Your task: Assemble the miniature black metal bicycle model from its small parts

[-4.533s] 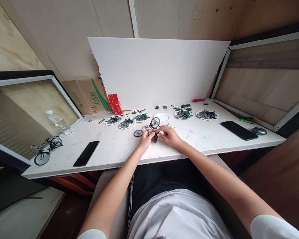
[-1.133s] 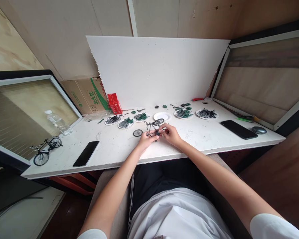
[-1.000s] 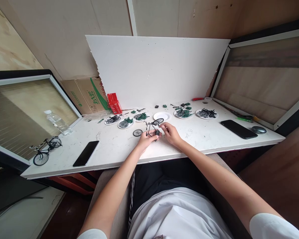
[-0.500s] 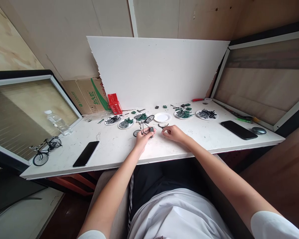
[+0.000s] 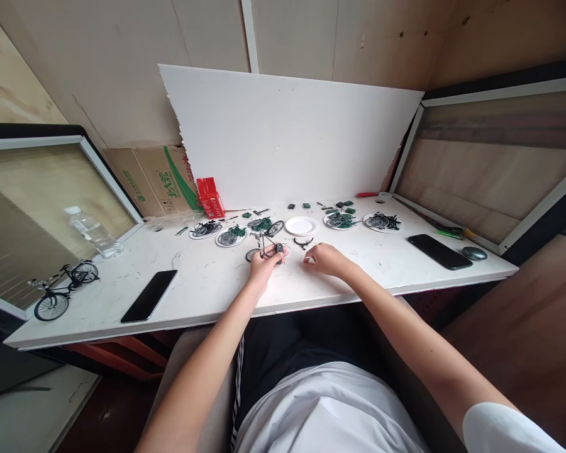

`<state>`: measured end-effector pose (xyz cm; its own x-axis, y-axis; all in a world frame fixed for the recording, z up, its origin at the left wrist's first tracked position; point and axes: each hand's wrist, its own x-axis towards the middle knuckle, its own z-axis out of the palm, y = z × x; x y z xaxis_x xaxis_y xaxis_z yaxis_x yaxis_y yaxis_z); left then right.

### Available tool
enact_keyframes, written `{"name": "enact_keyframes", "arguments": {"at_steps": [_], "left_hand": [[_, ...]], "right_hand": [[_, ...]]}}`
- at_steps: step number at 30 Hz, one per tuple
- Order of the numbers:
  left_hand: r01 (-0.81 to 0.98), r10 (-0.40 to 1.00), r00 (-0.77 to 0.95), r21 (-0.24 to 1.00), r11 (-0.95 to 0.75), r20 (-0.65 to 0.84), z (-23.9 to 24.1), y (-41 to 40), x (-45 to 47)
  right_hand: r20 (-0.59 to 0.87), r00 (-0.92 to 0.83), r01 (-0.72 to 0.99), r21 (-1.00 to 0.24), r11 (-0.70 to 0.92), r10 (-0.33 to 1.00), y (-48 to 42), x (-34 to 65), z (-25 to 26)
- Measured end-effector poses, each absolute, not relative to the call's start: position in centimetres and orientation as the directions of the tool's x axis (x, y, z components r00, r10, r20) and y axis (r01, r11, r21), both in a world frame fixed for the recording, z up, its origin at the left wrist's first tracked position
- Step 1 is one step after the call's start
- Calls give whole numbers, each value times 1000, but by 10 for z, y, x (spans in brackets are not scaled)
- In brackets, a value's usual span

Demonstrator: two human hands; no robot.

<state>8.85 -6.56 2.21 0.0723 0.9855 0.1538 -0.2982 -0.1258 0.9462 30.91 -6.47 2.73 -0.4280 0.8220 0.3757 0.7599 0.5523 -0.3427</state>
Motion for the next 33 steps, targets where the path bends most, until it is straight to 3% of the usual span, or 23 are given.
{"name": "enact_keyframes", "arguments": {"at_steps": [10, 23, 33], "left_hand": [[-331, 987, 77, 938, -106, 139, 24, -68, 91], [-296, 979, 118, 947, -128, 169, 18, -63, 90], [-299, 984, 110, 949, -101, 140, 16, -60, 92]], "right_hand": [[362, -420, 845, -177, 504, 832, -68, 306, 27], [74, -354, 933, -41, 358, 932, -91, 292, 59], [79, -344, 938, -16, 347, 936, -87, 290, 53]]}}
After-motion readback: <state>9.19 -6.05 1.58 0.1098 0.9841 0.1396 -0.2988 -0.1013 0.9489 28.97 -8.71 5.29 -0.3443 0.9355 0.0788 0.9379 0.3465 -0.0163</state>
